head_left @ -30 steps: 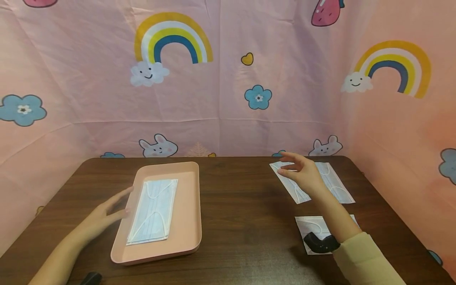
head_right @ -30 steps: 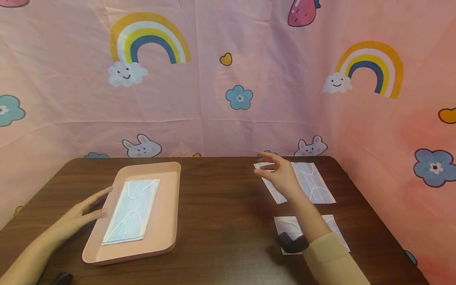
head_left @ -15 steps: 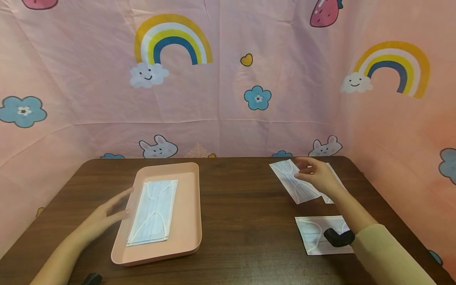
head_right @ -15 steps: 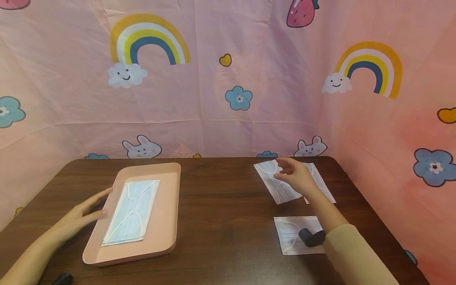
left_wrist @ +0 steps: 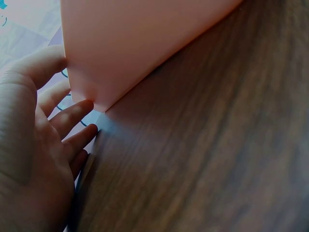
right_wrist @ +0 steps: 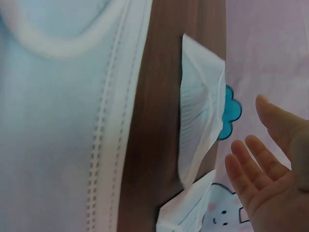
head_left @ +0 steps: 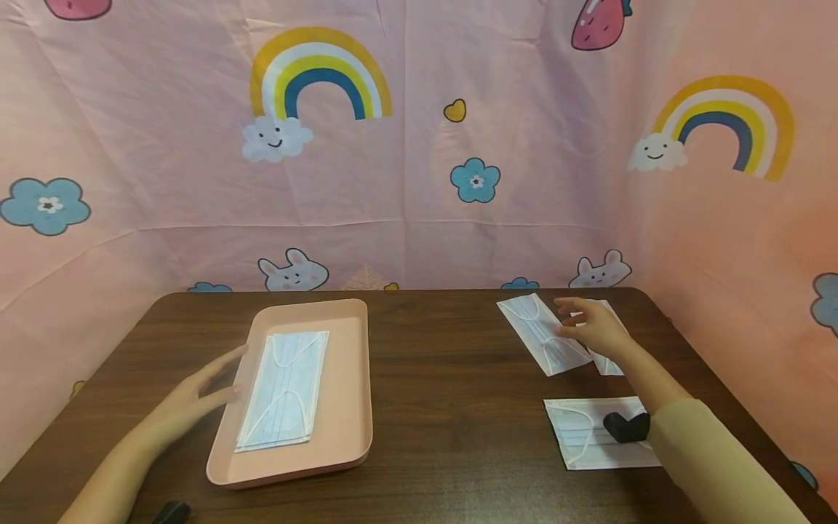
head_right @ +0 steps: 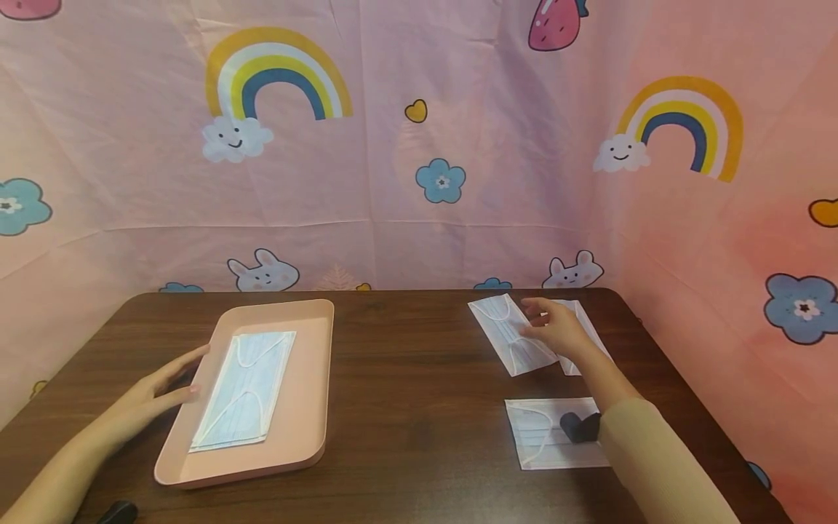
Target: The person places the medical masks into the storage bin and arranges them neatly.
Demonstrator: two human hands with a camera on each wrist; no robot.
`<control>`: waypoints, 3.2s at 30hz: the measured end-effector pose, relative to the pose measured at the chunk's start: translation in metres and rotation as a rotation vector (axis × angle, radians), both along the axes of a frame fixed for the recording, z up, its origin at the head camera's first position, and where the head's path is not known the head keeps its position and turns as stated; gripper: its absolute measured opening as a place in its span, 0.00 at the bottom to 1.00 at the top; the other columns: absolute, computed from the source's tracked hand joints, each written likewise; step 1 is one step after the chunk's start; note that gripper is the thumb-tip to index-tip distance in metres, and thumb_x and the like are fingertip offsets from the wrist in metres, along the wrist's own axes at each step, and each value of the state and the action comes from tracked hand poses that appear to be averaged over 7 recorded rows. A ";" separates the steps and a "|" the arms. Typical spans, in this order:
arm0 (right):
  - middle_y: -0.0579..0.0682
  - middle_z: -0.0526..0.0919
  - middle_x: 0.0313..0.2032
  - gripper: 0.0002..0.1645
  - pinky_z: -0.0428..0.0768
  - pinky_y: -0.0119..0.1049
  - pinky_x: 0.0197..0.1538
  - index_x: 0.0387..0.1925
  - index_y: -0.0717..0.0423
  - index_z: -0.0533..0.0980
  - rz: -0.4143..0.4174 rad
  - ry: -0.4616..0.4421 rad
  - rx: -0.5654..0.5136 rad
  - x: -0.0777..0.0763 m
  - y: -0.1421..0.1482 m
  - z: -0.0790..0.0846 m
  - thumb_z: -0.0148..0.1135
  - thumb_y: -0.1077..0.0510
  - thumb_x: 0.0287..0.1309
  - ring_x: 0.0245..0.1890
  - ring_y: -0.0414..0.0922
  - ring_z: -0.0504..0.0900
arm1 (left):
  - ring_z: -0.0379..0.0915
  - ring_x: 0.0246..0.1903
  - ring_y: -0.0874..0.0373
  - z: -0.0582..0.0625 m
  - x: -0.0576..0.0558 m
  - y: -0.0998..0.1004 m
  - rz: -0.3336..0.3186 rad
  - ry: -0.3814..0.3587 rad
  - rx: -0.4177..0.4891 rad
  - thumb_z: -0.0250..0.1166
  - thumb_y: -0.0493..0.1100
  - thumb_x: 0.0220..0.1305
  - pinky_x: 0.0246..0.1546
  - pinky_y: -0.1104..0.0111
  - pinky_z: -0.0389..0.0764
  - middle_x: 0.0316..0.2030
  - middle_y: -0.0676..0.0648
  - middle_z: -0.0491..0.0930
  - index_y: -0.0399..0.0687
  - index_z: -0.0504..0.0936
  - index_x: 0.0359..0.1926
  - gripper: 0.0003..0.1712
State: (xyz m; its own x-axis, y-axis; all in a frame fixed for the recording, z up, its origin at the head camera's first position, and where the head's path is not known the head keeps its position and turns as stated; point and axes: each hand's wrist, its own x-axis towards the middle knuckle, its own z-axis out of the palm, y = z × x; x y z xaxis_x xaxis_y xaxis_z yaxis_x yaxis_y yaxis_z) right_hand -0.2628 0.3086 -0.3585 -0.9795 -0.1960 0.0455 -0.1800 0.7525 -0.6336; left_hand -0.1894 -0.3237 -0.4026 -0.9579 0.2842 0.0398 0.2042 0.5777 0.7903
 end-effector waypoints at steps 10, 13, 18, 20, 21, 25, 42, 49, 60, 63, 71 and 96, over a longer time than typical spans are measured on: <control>0.68 0.70 0.51 0.35 0.76 0.51 0.42 0.59 0.66 0.63 0.000 -0.046 0.011 -0.009 0.006 -0.012 0.65 0.62 0.49 0.49 0.64 0.71 | 0.43 0.61 0.31 -0.001 -0.001 -0.001 -0.006 0.013 -0.018 0.57 0.44 0.61 0.48 0.34 0.51 0.65 0.37 0.51 0.60 0.53 0.68 0.36; 0.69 0.70 0.50 0.35 0.76 0.50 0.41 0.58 0.66 0.64 -0.004 -0.064 0.032 -0.014 0.006 -0.015 0.65 0.63 0.48 0.47 0.63 0.72 | 0.44 0.61 0.31 -0.001 -0.001 -0.001 -0.012 0.018 -0.010 0.57 0.43 0.61 0.48 0.34 0.51 0.65 0.37 0.52 0.59 0.53 0.68 0.36; 0.67 0.70 0.49 0.36 0.75 0.49 0.42 0.58 0.64 0.65 -0.032 -0.101 0.098 -0.020 0.005 -0.018 0.67 0.63 0.45 0.45 0.60 0.73 | 0.44 0.61 0.32 -0.001 -0.001 -0.001 -0.019 0.024 0.001 0.57 0.43 0.61 0.49 0.36 0.51 0.65 0.37 0.52 0.59 0.53 0.68 0.36; 0.66 0.71 0.48 0.36 0.75 0.48 0.41 0.57 0.64 0.65 -0.037 -0.104 0.119 -0.022 0.004 -0.019 0.67 0.63 0.45 0.43 0.59 0.73 | 0.44 0.61 0.32 -0.002 -0.001 -0.001 -0.013 0.019 0.001 0.57 0.43 0.61 0.49 0.35 0.51 0.65 0.37 0.52 0.59 0.53 0.68 0.36; 0.65 0.72 0.47 0.36 0.75 0.47 0.40 0.57 0.65 0.66 -0.041 -0.103 0.121 -0.022 0.003 -0.019 0.68 0.63 0.44 0.42 0.58 0.74 | 0.44 0.61 0.32 -0.002 -0.001 -0.001 -0.012 0.017 0.002 0.57 0.43 0.61 0.49 0.35 0.51 0.65 0.37 0.52 0.59 0.53 0.68 0.36; 0.63 0.73 0.43 0.35 0.73 0.45 0.39 0.55 0.65 0.67 -0.052 -0.088 0.149 -0.024 0.003 -0.020 0.69 0.64 0.43 0.38 0.55 0.71 | 0.45 0.60 0.32 -0.001 -0.002 -0.001 -0.005 0.015 0.000 0.57 0.44 0.61 0.49 0.35 0.51 0.64 0.36 0.52 0.58 0.54 0.68 0.36; 0.60 0.75 0.35 0.35 0.73 0.42 0.33 0.54 0.63 0.69 -0.120 -0.123 0.159 -0.027 0.001 -0.024 0.71 0.60 0.42 0.34 0.53 0.72 | 0.45 0.60 0.32 -0.002 0.001 0.000 0.002 0.005 0.026 0.57 0.43 0.61 0.49 0.35 0.51 0.64 0.36 0.52 0.58 0.53 0.68 0.36; 0.61 0.75 0.35 0.35 0.72 0.44 0.33 0.51 0.66 0.70 -0.172 -0.109 0.247 -0.025 -0.003 -0.021 0.72 0.58 0.39 0.33 0.53 0.72 | 0.43 0.61 0.31 -0.003 0.000 -0.001 -0.001 0.015 0.007 0.57 0.44 0.61 0.48 0.34 0.50 0.65 0.37 0.51 0.59 0.53 0.68 0.36; 0.58 0.74 0.31 0.33 0.71 0.40 0.30 0.50 0.65 0.71 -0.213 -0.151 0.206 -0.020 -0.010 -0.022 0.71 0.61 0.40 0.30 0.51 0.71 | 0.45 0.61 0.33 -0.005 0.004 -0.002 -0.015 0.030 0.012 0.57 0.43 0.61 0.48 0.35 0.53 0.65 0.38 0.52 0.59 0.53 0.68 0.36; 0.63 0.76 0.36 0.33 0.72 0.47 0.37 0.50 0.66 0.71 -0.244 -0.129 0.238 -0.018 -0.012 -0.021 0.72 0.59 0.39 0.35 0.55 0.73 | 0.46 0.60 0.33 -0.003 0.002 -0.002 -0.013 0.039 0.006 0.57 0.43 0.61 0.48 0.35 0.53 0.65 0.38 0.53 0.59 0.54 0.68 0.36; 0.66 0.76 0.41 0.33 0.72 0.50 0.43 0.49 0.67 0.72 -0.303 -0.116 0.246 -0.011 -0.022 -0.017 0.72 0.61 0.37 0.41 0.59 0.73 | 0.46 0.60 0.34 -0.003 0.002 -0.001 -0.012 0.046 0.004 0.57 0.43 0.61 0.49 0.36 0.53 0.65 0.38 0.53 0.59 0.54 0.68 0.35; 0.69 0.60 0.59 0.39 0.57 0.59 0.57 0.60 0.64 0.63 -0.241 -0.156 0.087 -0.010 -0.023 -0.015 0.68 0.60 0.46 0.59 0.66 0.56 | 0.43 0.61 0.33 -0.003 0.000 0.000 0.006 0.023 0.017 0.58 0.43 0.61 0.49 0.34 0.50 0.65 0.39 0.52 0.59 0.54 0.68 0.35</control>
